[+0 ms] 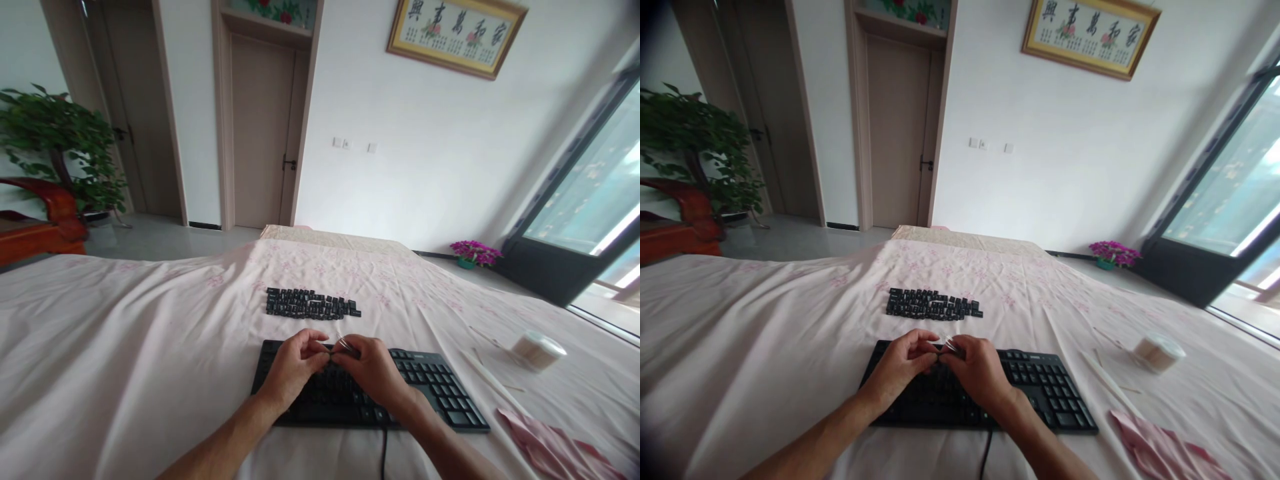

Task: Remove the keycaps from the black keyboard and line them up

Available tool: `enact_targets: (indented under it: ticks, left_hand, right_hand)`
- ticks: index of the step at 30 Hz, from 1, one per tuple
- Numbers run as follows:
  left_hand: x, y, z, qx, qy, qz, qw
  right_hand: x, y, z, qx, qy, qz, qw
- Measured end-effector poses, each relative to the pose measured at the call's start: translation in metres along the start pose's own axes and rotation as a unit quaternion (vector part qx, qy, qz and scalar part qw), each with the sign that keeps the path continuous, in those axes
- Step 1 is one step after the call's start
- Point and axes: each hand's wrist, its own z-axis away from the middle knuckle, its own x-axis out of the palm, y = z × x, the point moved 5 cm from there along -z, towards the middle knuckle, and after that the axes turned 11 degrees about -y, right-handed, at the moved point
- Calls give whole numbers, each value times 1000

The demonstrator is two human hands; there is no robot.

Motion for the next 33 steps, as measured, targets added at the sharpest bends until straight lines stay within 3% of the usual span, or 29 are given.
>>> enact_targets:
  ticks: [2,6,9,12,19,33]
  left_hand:
    - [-14,7,-2,18,18,-53,998]
    - [-61,12,-3,57,126,-170,976]
    - [-98,-1,0,24,203,-210,956]
    - [-119,-18,3,-22,229,-208,951]
    - [-121,-24,-1,-35,217,-222,950]
    - [-120,-24,-2,-36,209,-238,948]
  right_hand:
    - [-5,4,-18,4,-3,-14,1000]
    - [-21,25,-74,56,30,-1,998]
    - [-27,45,-117,126,22,74,989]
    - [-27,58,-149,152,11,98,983]
    - [-8,78,-183,188,-13,137,972]
    - [8,91,-196,206,-35,161,965]
